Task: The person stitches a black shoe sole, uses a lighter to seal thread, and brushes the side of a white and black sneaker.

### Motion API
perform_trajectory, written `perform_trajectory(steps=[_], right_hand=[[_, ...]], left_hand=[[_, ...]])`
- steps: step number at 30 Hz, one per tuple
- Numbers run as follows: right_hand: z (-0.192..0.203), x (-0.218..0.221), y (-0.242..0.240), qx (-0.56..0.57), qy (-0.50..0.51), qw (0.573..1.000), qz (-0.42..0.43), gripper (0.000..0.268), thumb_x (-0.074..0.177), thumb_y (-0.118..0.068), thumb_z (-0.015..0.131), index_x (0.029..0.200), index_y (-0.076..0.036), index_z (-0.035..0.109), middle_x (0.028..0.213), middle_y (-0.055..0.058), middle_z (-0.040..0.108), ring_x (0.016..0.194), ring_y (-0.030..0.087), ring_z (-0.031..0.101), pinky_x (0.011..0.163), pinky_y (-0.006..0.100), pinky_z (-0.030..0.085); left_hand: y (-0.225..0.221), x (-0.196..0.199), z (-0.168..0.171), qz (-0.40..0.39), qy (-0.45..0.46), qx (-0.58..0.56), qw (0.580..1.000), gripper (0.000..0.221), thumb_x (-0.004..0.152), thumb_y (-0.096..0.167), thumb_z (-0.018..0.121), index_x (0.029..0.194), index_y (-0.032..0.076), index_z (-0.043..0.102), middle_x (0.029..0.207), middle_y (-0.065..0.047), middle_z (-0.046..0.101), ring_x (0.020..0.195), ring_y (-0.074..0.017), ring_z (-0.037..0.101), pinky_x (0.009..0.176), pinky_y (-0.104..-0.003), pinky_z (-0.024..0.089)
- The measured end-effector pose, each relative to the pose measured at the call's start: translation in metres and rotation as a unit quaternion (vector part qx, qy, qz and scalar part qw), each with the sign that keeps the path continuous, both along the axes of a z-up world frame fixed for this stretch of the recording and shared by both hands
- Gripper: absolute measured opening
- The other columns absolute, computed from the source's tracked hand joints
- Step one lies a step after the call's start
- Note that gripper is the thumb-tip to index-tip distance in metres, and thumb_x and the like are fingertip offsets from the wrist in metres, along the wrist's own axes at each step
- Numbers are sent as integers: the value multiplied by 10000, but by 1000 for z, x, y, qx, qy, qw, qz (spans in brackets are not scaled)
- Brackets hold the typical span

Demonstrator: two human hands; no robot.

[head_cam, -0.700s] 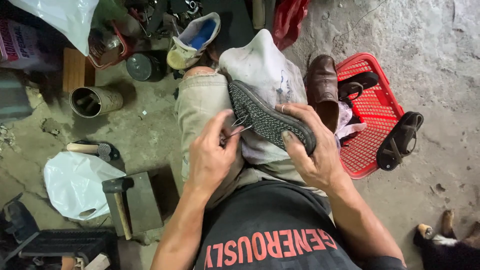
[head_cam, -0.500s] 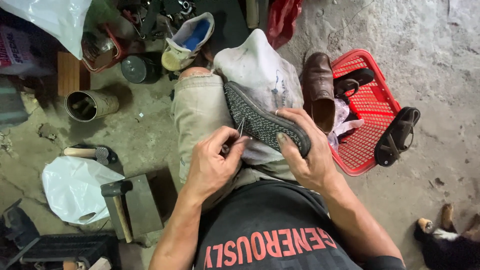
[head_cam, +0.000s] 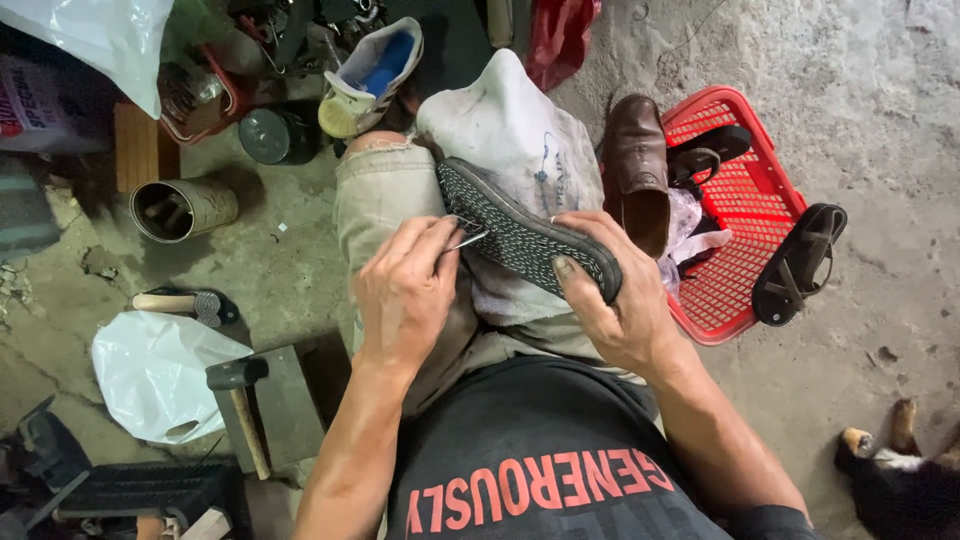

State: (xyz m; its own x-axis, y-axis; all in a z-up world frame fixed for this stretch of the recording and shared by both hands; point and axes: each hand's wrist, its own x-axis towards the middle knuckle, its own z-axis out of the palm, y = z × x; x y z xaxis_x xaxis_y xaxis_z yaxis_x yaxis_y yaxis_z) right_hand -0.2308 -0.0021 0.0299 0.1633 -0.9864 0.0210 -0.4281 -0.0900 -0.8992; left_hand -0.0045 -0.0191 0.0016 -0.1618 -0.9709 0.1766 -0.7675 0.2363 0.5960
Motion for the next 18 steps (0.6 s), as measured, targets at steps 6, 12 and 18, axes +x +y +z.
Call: perform_trajectory(steps=[6, 12, 18], right_hand=[[3, 0, -2, 4, -3, 1000, 2, 340, 986, -166, 572, 1233, 62, 620, 1164, 257, 647, 1055, 446, 680, 923, 539, 520], [7, -1, -1, 12, -6, 1000, 20, 409, 946, -193, 636, 1279, 43, 617, 1189, 268, 648, 1079, 465, 679, 914, 544, 523], [34, -4, -11, 198, 133, 957, 164, 761, 892, -580, 615, 1337, 37, 598, 1252, 342, 641, 1237, 536, 585, 1026, 640, 461]], left_hand=[[-3, -5, -12, -7, 14, 30, 999, 57, 995, 180, 684, 1023, 179, 734, 927, -6, 678, 846, -279, 737, 704, -387, 592], [-1, -9, -12, 16, 18, 50, 998, 32, 969, 218, 706, 995, 206, 691, 956, 11, 639, 857, -280, 726, 700, -405, 594], [-1, -11, -4, 38, 44, 72, 996, 43, 943, 207, 705, 961, 225, 671, 1085, 31, 612, 831, -295, 716, 679, -447, 599]])
